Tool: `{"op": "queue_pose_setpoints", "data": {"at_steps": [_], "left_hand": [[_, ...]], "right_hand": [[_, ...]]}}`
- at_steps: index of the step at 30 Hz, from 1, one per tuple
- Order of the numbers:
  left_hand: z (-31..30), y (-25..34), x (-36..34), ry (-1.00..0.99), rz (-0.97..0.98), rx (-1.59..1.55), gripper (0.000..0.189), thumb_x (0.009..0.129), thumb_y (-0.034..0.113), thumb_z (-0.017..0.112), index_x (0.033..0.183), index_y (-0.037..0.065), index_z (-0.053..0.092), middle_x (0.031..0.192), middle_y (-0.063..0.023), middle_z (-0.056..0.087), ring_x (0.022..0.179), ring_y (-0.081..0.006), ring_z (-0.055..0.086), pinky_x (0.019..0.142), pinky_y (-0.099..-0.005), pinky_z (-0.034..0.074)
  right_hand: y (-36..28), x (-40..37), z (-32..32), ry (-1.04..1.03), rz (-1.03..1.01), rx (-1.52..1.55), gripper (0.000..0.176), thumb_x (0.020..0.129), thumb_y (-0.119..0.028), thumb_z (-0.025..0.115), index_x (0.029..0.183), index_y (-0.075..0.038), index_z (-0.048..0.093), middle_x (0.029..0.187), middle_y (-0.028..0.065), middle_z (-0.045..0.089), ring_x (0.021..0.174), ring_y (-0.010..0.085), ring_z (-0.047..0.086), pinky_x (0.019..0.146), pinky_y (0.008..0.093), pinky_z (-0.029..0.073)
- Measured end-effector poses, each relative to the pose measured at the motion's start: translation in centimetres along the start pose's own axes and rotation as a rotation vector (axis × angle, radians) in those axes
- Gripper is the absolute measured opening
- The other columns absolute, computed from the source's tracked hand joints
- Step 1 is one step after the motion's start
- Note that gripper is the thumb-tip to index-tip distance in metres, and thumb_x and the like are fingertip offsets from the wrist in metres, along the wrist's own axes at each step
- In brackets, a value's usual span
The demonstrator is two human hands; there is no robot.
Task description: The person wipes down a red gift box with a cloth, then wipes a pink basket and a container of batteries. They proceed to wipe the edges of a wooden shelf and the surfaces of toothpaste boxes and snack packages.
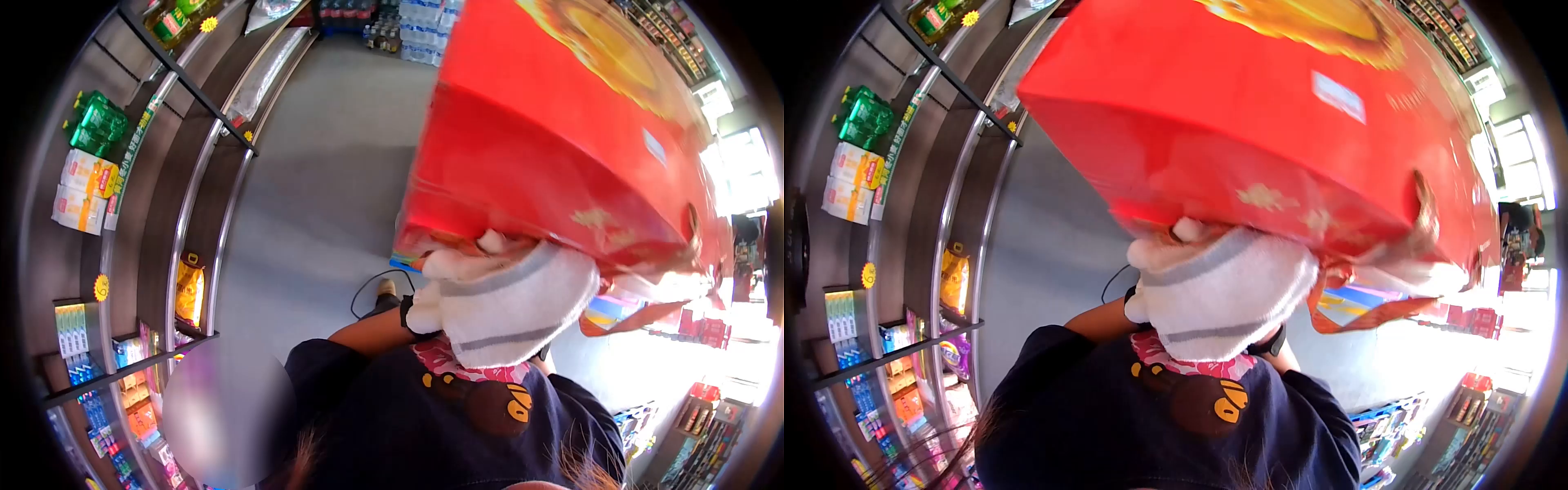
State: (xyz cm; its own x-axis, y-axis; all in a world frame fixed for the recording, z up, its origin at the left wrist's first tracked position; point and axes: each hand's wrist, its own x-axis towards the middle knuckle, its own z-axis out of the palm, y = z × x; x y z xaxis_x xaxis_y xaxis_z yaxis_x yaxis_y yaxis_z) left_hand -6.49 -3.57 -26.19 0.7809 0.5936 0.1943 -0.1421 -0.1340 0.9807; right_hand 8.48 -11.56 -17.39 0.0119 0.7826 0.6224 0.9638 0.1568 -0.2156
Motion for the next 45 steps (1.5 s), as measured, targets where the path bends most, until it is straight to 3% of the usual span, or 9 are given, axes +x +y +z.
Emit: {"op": "queue_pose_setpoints", "data": {"at_steps": [11, 13, 14, 16, 23, 29, 33, 35, 45], "left_hand": [[2.7, 6.3, 1.4, 0.008, 0.333, 0.374, 0.047, 0.093, 0.024, 0.058, 0.135, 0.006, 0.046, 0.132, -0.0087, 0.054, 0.124, -0.0201, 0.048, 0.105, -0.033, 0.038], [3.6, 10.3, 3.3, -0.028, -0.066, -0.405, 0.052, 0.085, 0.017, 0.068, 0.133, 0.005, 0.049, 0.131, -0.0109, 0.055, 0.124, -0.022, 0.049, 0.107, -0.0351, 0.036], [4.4, 8.4, 3.1, -0.071, 0.204, 0.445, 0.042, 0.096, 0.019, 0.052, 0.134, 0.004, 0.045, 0.129, -0.012, 0.055, 0.116, -0.0234, 0.055, 0.097, -0.0373, 0.046], [4.9, 8.0, 3.8, -0.089, 0.305, 0.5, 0.042, 0.092, 0.019, 0.055, 0.131, 0.004, 0.048, 0.126, -0.0117, 0.055, 0.115, -0.0243, 0.055, 0.097, -0.04, 0.045], [6.8, 3.2, 5.7, 0.074, -0.188, -0.704, 0.042, 0.08, 0.017, 0.063, 0.12, 0.006, 0.056, 0.115, -0.0106, 0.057, 0.114, -0.0272, 0.054, 0.098, -0.0495, 0.042], [6.7, -0.9, 5.5, 0.265, -0.337, -1.018, 0.043, 0.07, 0.016, 0.07, 0.111, 0.007, 0.062, 0.107, -0.0096, 0.058, 0.113, -0.0298, 0.053, 0.098, -0.0576, 0.04], [6.3, 4.0, 6.0, 0.343, -0.072, -0.353, 0.039, 0.068, 0.016, 0.069, 0.107, 0.008, 0.066, 0.105, -0.0079, 0.059, 0.115, -0.0302, 0.052, 0.098, -0.0595, 0.04], [6.6, 6.2, 6.6, 0.381, 0.654, 1.214, 0.038, 0.07, 0.018, 0.065, 0.106, 0.008, 0.066, 0.108, -0.0065, 0.059, 0.117, -0.0301, 0.051, 0.098, -0.0577, 0.04], [7.1, 9.9, 7.7, 0.37, 0.62, 1.252, 0.042, 0.077, 0.023, 0.063, 0.117, 0.008, 0.061, 0.122, -0.0097, 0.057, 0.128, -0.0299, 0.042, 0.107, -0.0556, 0.031]], "right_hand": [[1.9, 1.2, -4.4, 0.418, -0.047, -0.047, 0.042, 0.083, -0.023, 0.066, 0.121, -0.007, 0.06, 0.125, 0.0157, 0.056, 0.117, 0.036, 0.052, 0.103, 0.0455, 0.038], [2.2, 0.4, -6.0, 0.393, 0.007, -0.049, 0.042, 0.083, -0.023, 0.065, 0.121, -0.007, 0.06, 0.125, 0.0157, 0.056, 0.117, 0.0359, 0.052, 0.103, 0.0454, 0.038], [2.4, -0.1, -6.6, 0.384, 0.034, -0.052, 0.042, 0.083, -0.023, 0.065, 0.121, -0.006, 0.06, 0.125, 0.0158, 0.056, 0.117, 0.0359, 0.052, 0.103, 0.0453, 0.038], [2.8, -0.6, -7.4, 0.376, 0.069, -0.056, 0.042, 0.083, -0.023, 0.065, 0.121, -0.006, 0.06, 0.125, 0.0158, 0.056, 0.117, 0.0358, 0.052, 0.103, 0.0452, 0.038], [3.9, -1.3, -8.2, 0.392, 0.119, -0.059, 0.042, 0.083, -0.023, 0.065, 0.121, -0.006, 0.06, 0.125, 0.0159, 0.057, 0.117, 0.0354, 0.052, 0.103, 0.0448, 0.038], [5.5, -0.7, -8.6, 0.457, 0.134, -0.057, 0.042, 0.084, -0.024, 0.065, 0.121, -0.006, 0.06, 0.125, 0.016, 0.057, 0.116, 0.0351, 0.053, 0.103, 0.0445, 0.038], [6.0, -0.3, -8.9, 0.458, 0.154, -0.041, 0.042, 0.084, -0.024, 0.065, 0.121, -0.005, 0.06, 0.125, 0.0161, 0.057, 0.116, 0.0349, 0.053, 0.103, 0.0443, 0.038], [6.0, -0.2, -8.8, 0.442, 0.155, -0.032, 0.042, 0.084, -0.024, 0.065, 0.121, -0.005, 0.06, 0.125, 0.0161, 0.057, 0.116, 0.0348, 0.053, 0.103, 0.0442, 0.038], [4.5, -0.7, -7.6, 0.285, 0.159, 0.026, 0.042, 0.084, -0.025, 0.065, 0.121, -0.005, 0.06, 0.125, 0.0163, 0.057, 0.115, 0.0343, 0.054, 0.103, 0.0437, 0.038]]}}
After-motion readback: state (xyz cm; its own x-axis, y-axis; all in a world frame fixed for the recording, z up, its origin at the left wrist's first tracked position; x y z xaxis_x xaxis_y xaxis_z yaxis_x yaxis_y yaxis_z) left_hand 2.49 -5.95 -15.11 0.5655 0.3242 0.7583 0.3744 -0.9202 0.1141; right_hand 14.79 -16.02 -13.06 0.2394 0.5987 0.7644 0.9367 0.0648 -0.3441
